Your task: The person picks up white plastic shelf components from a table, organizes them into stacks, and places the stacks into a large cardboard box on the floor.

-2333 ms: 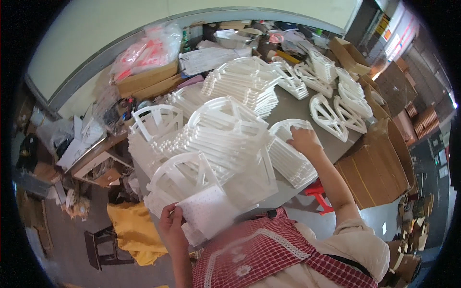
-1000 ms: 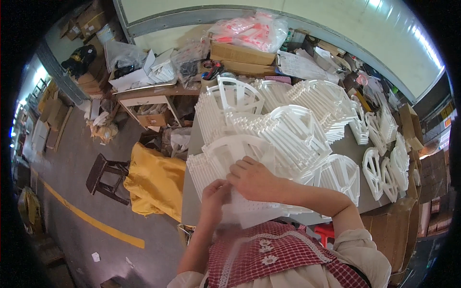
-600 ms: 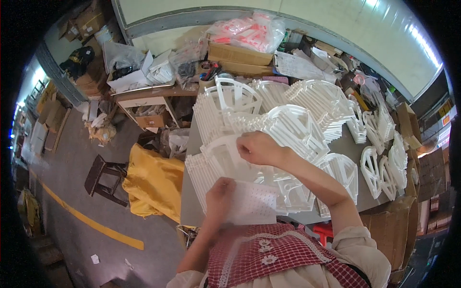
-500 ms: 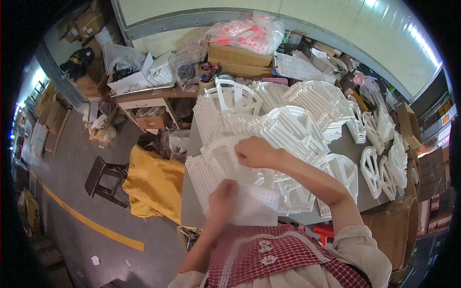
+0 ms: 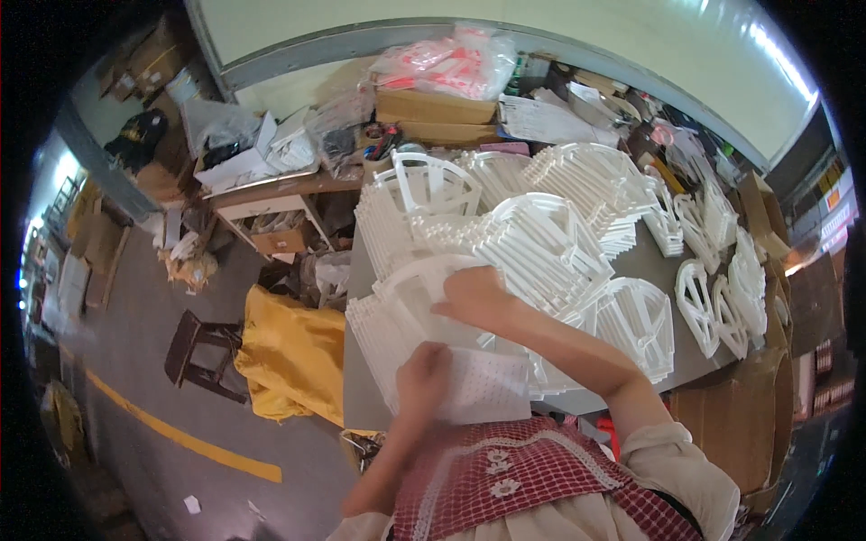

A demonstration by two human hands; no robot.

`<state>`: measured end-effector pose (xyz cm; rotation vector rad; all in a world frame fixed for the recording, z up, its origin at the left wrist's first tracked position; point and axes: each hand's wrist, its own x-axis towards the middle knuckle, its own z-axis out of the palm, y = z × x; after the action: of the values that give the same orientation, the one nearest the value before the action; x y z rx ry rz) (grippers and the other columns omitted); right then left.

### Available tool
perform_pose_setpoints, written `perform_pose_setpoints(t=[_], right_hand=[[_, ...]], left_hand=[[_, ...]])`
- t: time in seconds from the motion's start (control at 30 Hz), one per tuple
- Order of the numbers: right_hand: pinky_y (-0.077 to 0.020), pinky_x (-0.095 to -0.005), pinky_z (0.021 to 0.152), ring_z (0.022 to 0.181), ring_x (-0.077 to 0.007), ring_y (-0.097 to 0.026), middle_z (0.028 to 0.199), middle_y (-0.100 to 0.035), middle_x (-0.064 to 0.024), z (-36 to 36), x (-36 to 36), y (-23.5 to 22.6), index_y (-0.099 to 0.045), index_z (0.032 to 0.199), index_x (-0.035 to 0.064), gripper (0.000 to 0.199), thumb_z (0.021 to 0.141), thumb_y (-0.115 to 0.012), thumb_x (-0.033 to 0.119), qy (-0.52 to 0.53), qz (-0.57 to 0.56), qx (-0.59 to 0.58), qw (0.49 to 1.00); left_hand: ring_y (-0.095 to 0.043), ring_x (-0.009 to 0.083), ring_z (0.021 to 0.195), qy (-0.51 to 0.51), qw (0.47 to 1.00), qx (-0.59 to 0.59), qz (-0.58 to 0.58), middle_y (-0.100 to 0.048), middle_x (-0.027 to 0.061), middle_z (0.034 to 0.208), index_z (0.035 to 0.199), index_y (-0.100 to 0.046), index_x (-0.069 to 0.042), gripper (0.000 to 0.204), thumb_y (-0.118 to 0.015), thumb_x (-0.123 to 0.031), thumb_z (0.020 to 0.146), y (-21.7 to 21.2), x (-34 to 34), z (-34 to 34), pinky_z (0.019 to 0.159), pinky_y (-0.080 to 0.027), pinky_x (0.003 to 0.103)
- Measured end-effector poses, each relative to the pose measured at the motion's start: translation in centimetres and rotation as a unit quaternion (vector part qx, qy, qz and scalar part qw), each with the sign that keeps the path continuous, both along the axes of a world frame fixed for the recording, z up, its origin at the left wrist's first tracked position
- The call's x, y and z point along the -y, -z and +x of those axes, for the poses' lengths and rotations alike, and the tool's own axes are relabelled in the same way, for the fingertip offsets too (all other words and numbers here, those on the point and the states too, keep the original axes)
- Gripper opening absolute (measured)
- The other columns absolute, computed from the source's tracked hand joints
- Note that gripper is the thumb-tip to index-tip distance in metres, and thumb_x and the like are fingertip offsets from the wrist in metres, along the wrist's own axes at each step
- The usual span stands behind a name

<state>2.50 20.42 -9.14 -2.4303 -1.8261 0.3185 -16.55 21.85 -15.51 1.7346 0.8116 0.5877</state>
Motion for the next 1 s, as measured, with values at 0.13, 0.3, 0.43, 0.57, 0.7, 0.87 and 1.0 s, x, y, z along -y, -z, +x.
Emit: perform_pose_setpoints(t=[0.13,0.3,0.43,0.57,0.7,0.87,1.0], right_hand=[[-0.0493,-0.0442,0.067,0.08,-0.0313,-0.066,0.08,-0.068,-0.0148,0.1,0.2,-0.4,-0.07,0.078,0.0046,0.053,0.081,-0.059,0.056,0.083,0.027,-0.002,0.996],[-0.0439,-0.0398,0.055,0.058,-0.0271,-0.058,0.062,-0.06,-0.0132,4.8,7.2,-6.8,-0.064,0.067,0.0056,0.047,0.075,-0.07,0.052,0.207,0.14,-0.117,0.961],[-0.0465,-0.0407,0.059,0.061,-0.0294,-0.061,0.062,-0.062,-0.0106,10.5,16.7,-8.7,-0.062,0.062,0.0053,0.047,0.074,-0.071,0.05,0.308,0.159,-0.046,0.937],[-0.0479,-0.0428,0.064,0.071,-0.0325,-0.063,0.072,-0.065,-0.0133,16.2,26.2,-7.0,-0.065,0.067,0.0054,0.047,0.072,-0.069,0.052,0.403,0.061,0.077,0.91],[-0.048,-0.0439,0.069,0.079,-0.0316,-0.065,0.078,-0.067,-0.0127,19.2,32.7,-5.1,-0.069,0.077,0.0066,0.047,0.074,-0.067,0.054,0.434,-0.049,0.119,0.892],[-0.0507,-0.0416,0.076,0.084,-0.0322,-0.066,0.085,-0.069,-0.0148,20.4,35.1,-0.8,-0.072,0.084,0.0056,0.05,0.07,-0.068,0.053,0.397,-0.12,0.141,0.899],[-0.0514,-0.0431,0.075,0.083,-0.031,-0.068,0.086,-0.07,-0.013,20.9,33.5,2.0,-0.073,0.087,0.0061,0.058,0.071,-0.067,0.062,0.352,-0.224,0.11,0.902]], left_hand=[[-0.049,0.0065,0.068,-0.026,0.98,0.125,-0.154,-0.057,-0.0011,0.075,0.095,-0.06,-0.001,0.013,-0.057,-0.014,0.095,-3.3,0.8,-1.5,0.063,-0.041,0.022],[-0.048,0.0063,0.073,-0.08,0.952,0.201,-0.217,-0.054,-0.0027,0.08,0.093,-0.058,-0.002,0.013,-0.053,-0.014,0.097,-4.9,-0.5,-2.8,0.066,-0.04,0.022],[-0.052,0.0099,0.076,-0.031,0.974,0.119,-0.19,-0.06,0.001,0.084,0.093,-0.058,0.001,0.017,-0.052,-0.014,0.097,-4.0,-1.5,-3.3,0.069,-0.043,0.024],[-0.055,0.0109,0.077,-0.006,0.969,0.084,-0.234,-0.067,0.0069,0.091,0.093,-0.059,0.0,0.015,-0.051,-0.011,0.095,-3.1,-0.4,-2.8,0.069,-0.044,0.025],[-0.05,0.0087,0.07,0.0,0.97,0.052,-0.238,-0.057,-0.0002,0.08,0.094,-0.059,0.001,0.015,-0.053,-0.013,0.095,-1.2,-0.9,-2.9,0.064,-0.042,0.023],[-0.052,0.0085,0.072,0.013,0.964,0.051,-0.26,-0.057,0.0,0.081,0.096,-0.059,0.001,0.016,-0.053,-0.014,0.095,-1.3,-1.5,-2.6,0.064,-0.043,0.022],[-0.055,0.0103,0.076,0.009,0.96,0.053,-0.276,-0.058,0.0015,0.083,0.098,-0.059,0.001,0.017,-0.052,-0.015,0.096,-0.7,-2.0,-2.9,0.068,-0.045,0.023]])
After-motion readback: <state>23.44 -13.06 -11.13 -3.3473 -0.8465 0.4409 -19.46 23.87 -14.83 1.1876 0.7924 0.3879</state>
